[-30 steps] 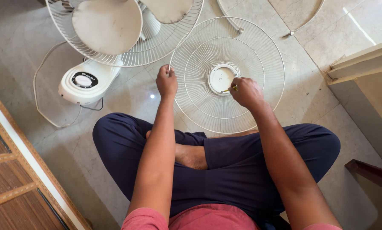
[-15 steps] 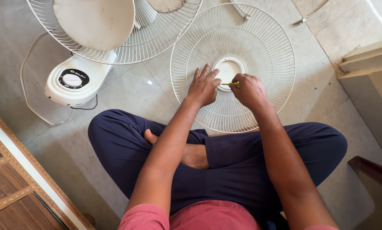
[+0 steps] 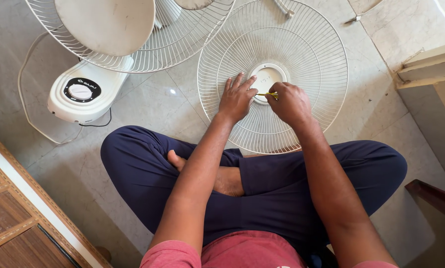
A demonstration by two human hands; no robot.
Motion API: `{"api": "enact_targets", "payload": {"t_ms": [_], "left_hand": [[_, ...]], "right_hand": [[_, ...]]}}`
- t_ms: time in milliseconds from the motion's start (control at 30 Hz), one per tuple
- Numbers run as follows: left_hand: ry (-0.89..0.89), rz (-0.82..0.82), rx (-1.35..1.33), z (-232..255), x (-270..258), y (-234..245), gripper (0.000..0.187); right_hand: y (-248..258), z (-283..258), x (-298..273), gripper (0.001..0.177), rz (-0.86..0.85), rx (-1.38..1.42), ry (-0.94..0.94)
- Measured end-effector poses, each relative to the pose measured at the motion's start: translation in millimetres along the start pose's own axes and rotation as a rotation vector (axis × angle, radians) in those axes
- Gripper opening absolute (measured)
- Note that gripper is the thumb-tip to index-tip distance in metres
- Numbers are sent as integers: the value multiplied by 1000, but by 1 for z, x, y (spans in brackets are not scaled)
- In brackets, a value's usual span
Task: The person sits on the floor and uses a yellow screwdriver to loosen and remove screws from the central hub of a white fan cage. The person repeatedly adjusts the screwdriver and the cage while working on the fasteners.
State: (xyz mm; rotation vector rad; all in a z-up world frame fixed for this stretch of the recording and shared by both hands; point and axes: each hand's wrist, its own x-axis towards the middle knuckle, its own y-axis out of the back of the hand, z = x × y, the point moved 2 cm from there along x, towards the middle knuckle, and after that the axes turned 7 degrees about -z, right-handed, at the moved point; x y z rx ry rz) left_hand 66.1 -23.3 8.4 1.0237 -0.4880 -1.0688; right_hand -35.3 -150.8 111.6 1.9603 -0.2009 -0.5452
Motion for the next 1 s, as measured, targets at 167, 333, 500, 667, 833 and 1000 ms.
{"api": "enact_targets", "payload": {"t_ms": [167,333,500,667,833,1000], "left_hand": [[17,-88,57,7,-3,7,21],[84,191,-16,2,-5,39,34],[316,570,4,-39,-40,66,46],[617,520,-507,-86,-50,61,63],[693,350,-1002,-96,-41,42,36],[541,380,-1105,-83,-42,55,29]], "right_hand": [[6,16,-1,28,-3,109,-77],[-6,43,8,31,-122,495,-330],[-15,79,22,34,82,1142,-215],[-20,102,19,28,217,1109,-318],[-37,86,28,26,93,642,-289],[-53,51,21,37,-29,341,-170]]}}
